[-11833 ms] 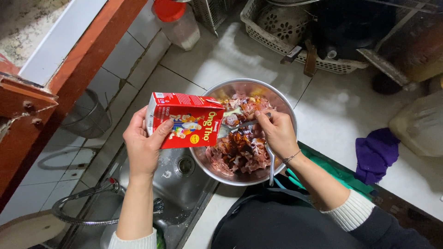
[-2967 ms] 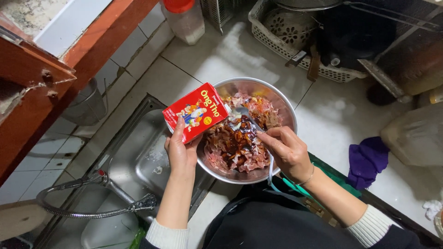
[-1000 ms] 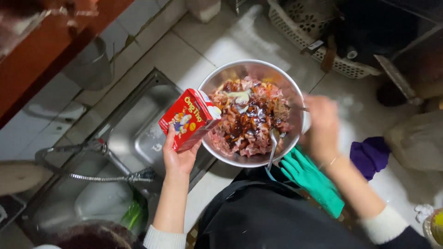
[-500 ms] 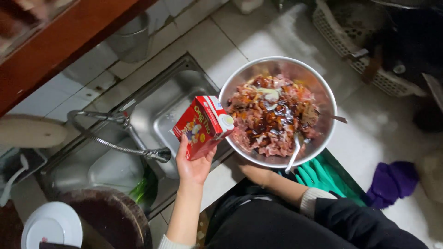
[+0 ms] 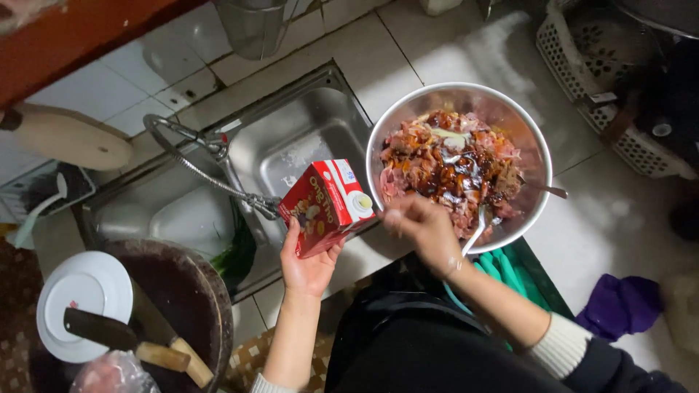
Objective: Adding condensed milk and cooking oil to a bowl of meat for marination.
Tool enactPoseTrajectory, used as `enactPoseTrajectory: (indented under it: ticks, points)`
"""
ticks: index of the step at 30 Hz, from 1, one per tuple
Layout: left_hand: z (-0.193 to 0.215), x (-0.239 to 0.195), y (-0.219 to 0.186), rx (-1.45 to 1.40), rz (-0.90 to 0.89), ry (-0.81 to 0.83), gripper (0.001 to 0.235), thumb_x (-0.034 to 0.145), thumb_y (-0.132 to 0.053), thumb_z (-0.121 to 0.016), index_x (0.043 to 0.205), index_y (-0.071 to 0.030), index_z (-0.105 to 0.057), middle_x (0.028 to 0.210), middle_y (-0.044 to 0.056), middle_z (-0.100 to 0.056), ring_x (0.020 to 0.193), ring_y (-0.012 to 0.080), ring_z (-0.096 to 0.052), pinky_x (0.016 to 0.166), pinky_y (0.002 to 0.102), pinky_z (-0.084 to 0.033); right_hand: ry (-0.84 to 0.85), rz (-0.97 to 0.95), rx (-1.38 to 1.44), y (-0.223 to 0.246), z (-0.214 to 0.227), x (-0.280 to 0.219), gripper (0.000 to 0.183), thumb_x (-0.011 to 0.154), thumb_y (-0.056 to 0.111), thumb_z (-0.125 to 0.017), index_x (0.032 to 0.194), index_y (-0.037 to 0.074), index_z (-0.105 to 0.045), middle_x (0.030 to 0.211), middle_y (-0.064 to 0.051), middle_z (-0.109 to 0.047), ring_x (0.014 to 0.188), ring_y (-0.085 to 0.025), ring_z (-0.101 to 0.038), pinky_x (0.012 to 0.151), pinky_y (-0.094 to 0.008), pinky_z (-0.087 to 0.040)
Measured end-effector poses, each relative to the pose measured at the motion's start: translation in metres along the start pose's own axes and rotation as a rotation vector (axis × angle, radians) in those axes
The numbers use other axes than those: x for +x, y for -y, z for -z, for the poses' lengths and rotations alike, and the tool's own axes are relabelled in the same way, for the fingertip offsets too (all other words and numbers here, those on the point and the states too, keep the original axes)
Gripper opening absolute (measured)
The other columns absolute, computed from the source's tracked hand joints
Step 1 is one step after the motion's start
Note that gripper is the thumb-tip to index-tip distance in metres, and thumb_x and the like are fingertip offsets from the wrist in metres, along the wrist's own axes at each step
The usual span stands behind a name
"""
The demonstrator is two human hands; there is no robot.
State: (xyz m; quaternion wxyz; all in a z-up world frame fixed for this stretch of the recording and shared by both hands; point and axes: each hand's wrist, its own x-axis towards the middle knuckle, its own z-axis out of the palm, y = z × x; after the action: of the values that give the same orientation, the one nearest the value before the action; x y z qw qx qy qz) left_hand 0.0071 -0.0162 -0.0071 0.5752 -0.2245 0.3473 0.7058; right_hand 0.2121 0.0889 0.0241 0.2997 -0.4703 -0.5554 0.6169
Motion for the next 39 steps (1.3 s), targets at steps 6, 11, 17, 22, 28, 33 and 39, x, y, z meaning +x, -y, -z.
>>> enactPoseTrajectory:
  ticks: [6,11,17,22,28,33,39]
  points:
    - [0.026,-0.019,0.025,0.058,-0.117,-0.038,0.048,0.088,-0.044,-0.080,0.119,-0.009,-0.066,0.113,0.012,-0.074,0.104,0.0346,-0.074,0.082,0.053,-0.068,0.003,-0.002,0.054,0.053,-0.001,-0.017,0.022,0.091,0.011,-0.082,0.113,0.006,-0.082,0.088,-0.014,-0.082,0.079,-0.012,-0.074,0.076,-0.030,-0.066]
    - [0.033,-0.048,0.040,0.047,-0.177,-0.062,0.047,0.088,-0.042,-0.080,0.118,-0.009,-0.065,0.113,0.012,-0.074,0.104,0.0341,-0.075,0.084,0.051,-0.068,0.005,0.036,0.112,0.043,-0.001,-0.048,0.027,0.101,0.002,-0.064,0.125,0.001,-0.077,0.115,-0.020,-0.079,0.103,-0.020,-0.073,0.091,-0.040,-0.066]
    - [0.046,-0.064,0.050,0.037,-0.229,-0.075,0.052,0.085,-0.044,-0.083,0.122,-0.012,-0.065,0.116,0.013,-0.073,0.112,0.0350,-0.073,0.087,0.051,-0.066,-0.002,0.231,-0.041,0.044,0.001,-0.071,0.029,0.092,-0.004,-0.075,0.118,0.006,-0.081,0.111,-0.014,-0.082,0.104,-0.017,-0.072,0.090,-0.036,-0.065]
    - [0.055,-0.074,0.051,0.007,-0.238,-0.064,0.051,0.085,-0.043,-0.082,0.123,-0.012,-0.064,0.116,0.013,-0.073,0.113,0.0351,-0.072,0.089,0.051,-0.065,0.041,0.250,0.011,0.040,-0.003,-0.079,0.030,0.088,-0.003,-0.081,0.117,0.004,-0.081,0.111,-0.013,-0.082,0.104,-0.015,-0.071,0.090,-0.033,-0.063]
    - [0.069,-0.091,0.033,-0.032,-0.150,-0.049,0.054,0.086,-0.044,-0.081,0.124,-0.010,-0.062,0.117,0.014,-0.070,0.113,0.0345,-0.070,0.090,0.050,-0.064,0.238,0.317,0.008,0.035,-0.005,-0.075,0.035,0.086,-0.003,-0.083,0.120,0.000,-0.078,0.114,-0.015,-0.077,0.100,-0.017,-0.067,0.090,-0.031,-0.061]
    - [0.091,-0.104,0.007,-0.021,-0.120,-0.041,0.053,0.086,-0.043,-0.081,0.123,-0.009,-0.063,0.115,0.014,-0.071,0.111,0.0344,-0.070,0.088,0.049,-0.065,0.372,0.393,-0.009,0.040,-0.031,-0.081,0.034,0.084,-0.005,-0.083,0.118,-0.003,-0.078,0.111,-0.017,-0.071,0.099,-0.019,-0.067,0.088,-0.034,-0.063]
    - [0.120,-0.126,-0.028,-0.011,-0.132,-0.047,0.060,0.085,-0.044,-0.081,0.131,-0.012,-0.059,0.121,0.012,-0.067,0.118,0.0327,-0.066,0.093,0.048,-0.063,0.452,0.416,-0.127,0.052,-0.080,-0.103,0.033,0.083,-0.008,-0.082,0.115,-0.003,-0.079,0.106,-0.019,-0.072,0.099,-0.024,-0.069,0.090,-0.036,-0.062]
